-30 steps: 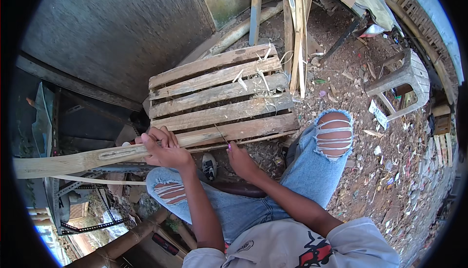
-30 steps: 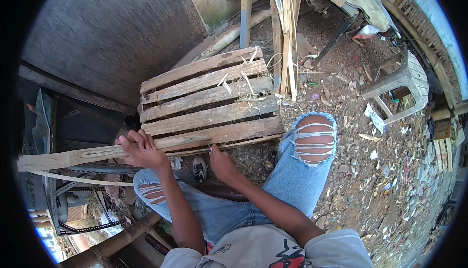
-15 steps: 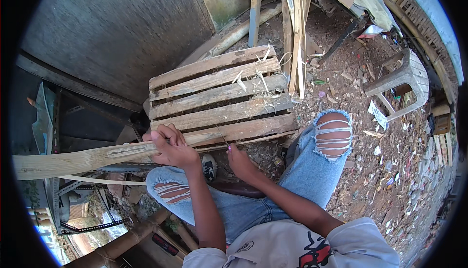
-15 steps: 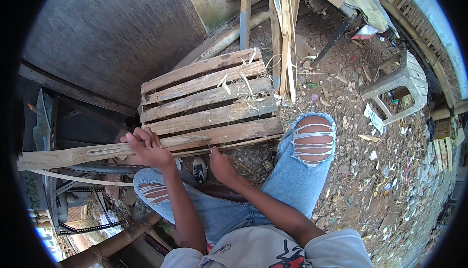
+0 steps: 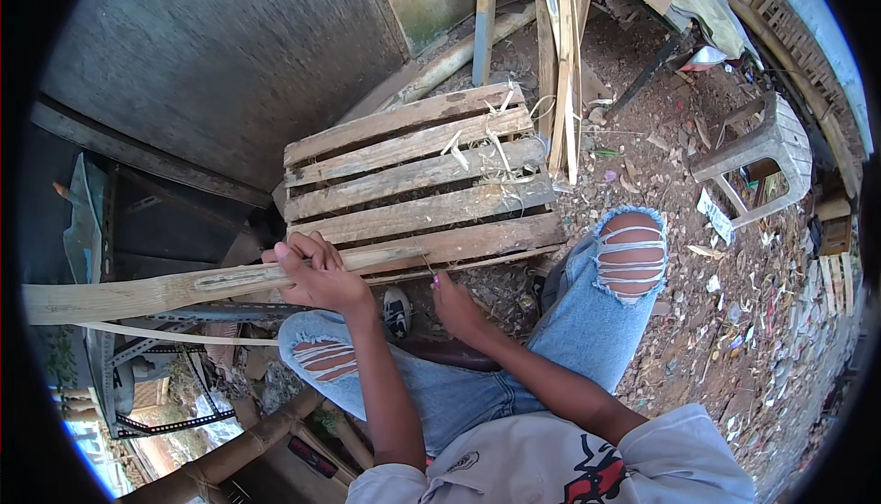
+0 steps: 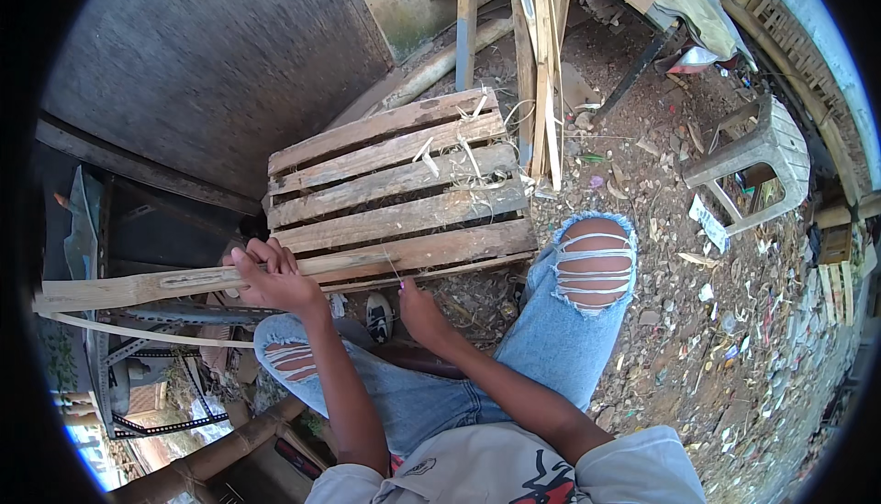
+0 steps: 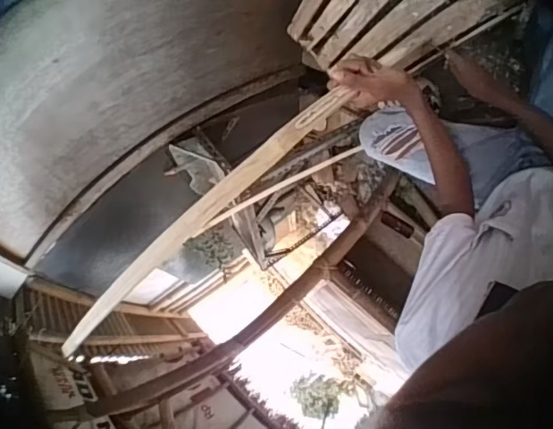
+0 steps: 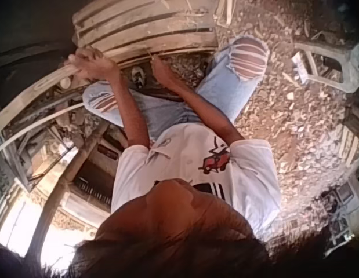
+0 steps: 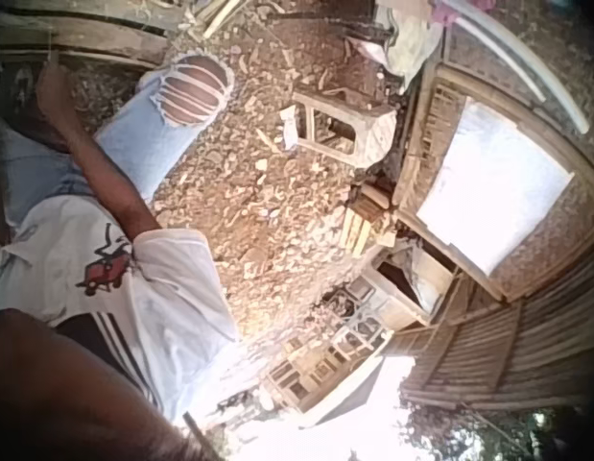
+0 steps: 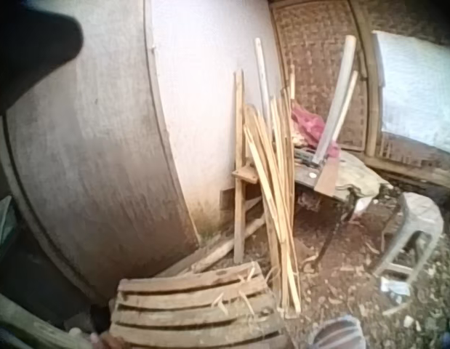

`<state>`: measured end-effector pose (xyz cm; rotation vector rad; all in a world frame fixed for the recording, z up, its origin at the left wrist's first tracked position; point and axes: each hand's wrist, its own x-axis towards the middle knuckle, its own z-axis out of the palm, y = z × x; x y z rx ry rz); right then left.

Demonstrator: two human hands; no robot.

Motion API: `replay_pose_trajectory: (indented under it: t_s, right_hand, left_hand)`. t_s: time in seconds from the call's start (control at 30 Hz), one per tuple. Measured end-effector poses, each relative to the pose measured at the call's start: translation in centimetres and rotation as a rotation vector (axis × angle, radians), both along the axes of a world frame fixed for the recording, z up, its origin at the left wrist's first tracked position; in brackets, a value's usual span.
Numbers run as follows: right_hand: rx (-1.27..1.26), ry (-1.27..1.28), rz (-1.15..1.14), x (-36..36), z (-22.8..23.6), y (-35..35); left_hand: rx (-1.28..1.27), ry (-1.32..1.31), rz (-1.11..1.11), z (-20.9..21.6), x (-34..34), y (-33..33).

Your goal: Using a small utility knife to strip and shape thin pieces of wood or bamboo.

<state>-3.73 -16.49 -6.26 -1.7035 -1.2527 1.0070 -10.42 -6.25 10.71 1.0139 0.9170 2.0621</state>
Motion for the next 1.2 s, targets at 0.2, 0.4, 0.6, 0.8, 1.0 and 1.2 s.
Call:
replay_pose_trajectory:
  t_s: [0.2,0.4,0.6,0.8,1.0,1.2]
  right_hand:
    - [0.003,0.027,0.023,0.1,0.5,-0.2]
    - [-0.100,-0.016,0.071,0.5,1.9,-0.5]
    - [-0.077,0.013,0.019,0.3,-0.1,-0.7]
    - [-0.054,0.027,0.015,0.5,-1.2,-0.3]
    - [-0.096,0.063,0.004,0.8,-2.1,-0.1]
    - [-0.177,0.108,0.014,1.1,-1.6,-0.1]
  left_hand:
    - [-0.042,-0.041,0.030,-0.2,-0.1,0.1]
    - [-0.026,0.003,-0.003,-0.3,0.0,0.1]
    - [0.002,-0.013,-0.017,-0.6,0.1,0.4]
    - [-0.009,0.003,-0.005,-0.5,0.1,0.1]
    - [0.010,0.035,0.007,-0.1,0.6,-0.3]
    - [-0.012,-0.010,-0.018,0.3,0.8,-0.5]
